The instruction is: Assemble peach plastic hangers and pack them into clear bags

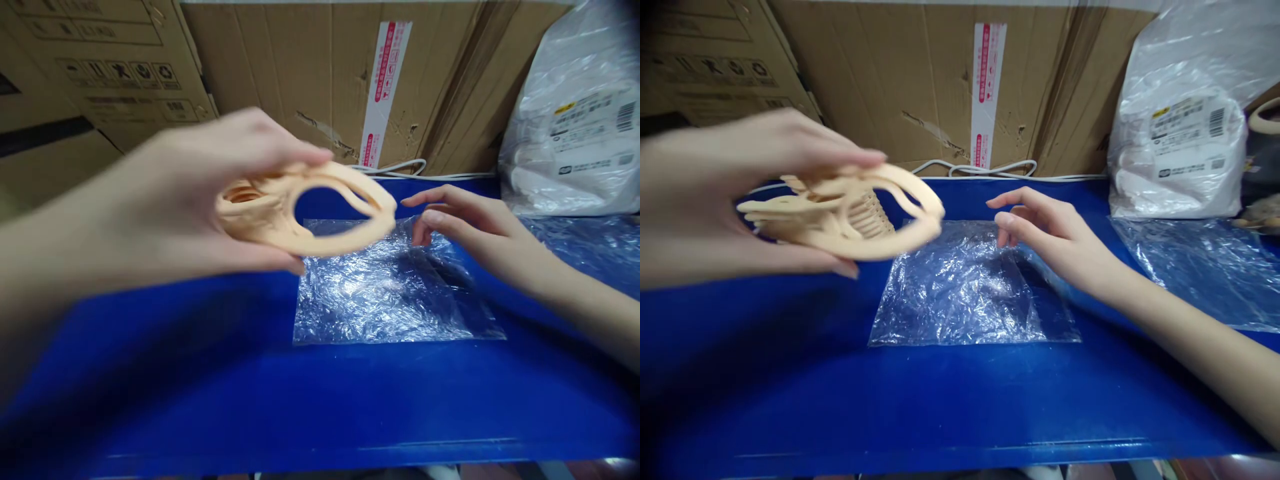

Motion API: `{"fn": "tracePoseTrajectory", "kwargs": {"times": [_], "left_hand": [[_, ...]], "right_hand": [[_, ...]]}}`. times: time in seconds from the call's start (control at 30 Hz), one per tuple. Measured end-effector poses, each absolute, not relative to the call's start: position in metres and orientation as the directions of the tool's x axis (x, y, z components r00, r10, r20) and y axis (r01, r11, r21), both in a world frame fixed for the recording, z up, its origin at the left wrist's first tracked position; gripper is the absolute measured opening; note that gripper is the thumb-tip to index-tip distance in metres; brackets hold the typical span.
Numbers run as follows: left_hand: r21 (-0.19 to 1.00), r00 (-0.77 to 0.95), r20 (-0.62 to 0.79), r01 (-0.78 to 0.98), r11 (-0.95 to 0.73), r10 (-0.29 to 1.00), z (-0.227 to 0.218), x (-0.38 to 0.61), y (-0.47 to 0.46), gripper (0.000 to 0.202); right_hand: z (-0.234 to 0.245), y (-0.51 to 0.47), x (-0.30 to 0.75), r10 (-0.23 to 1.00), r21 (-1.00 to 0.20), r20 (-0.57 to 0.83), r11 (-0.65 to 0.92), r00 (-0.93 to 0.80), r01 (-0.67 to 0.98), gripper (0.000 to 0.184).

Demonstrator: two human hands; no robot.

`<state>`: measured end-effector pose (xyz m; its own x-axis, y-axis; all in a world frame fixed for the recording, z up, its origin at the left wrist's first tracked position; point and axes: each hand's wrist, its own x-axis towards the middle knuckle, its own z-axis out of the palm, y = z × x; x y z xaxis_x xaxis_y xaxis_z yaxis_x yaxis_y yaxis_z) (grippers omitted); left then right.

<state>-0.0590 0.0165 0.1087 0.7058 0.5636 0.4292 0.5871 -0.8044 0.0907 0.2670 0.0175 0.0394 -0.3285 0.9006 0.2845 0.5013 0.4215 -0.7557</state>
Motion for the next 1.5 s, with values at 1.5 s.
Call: {"fn": "tracePoseTrajectory", "kwargs": {"times": [1.5], "left_hand": [[0.064, 0.677, 0.523, 0.575, -0.816, 0.518, 0.021, -0.011, 0.003, 0.079]], "right_hand": [[0.039, -0.002, 0.260, 0.828, -0.754, 0.239, 0.488, -0.508, 0.440, 0.077]]}}
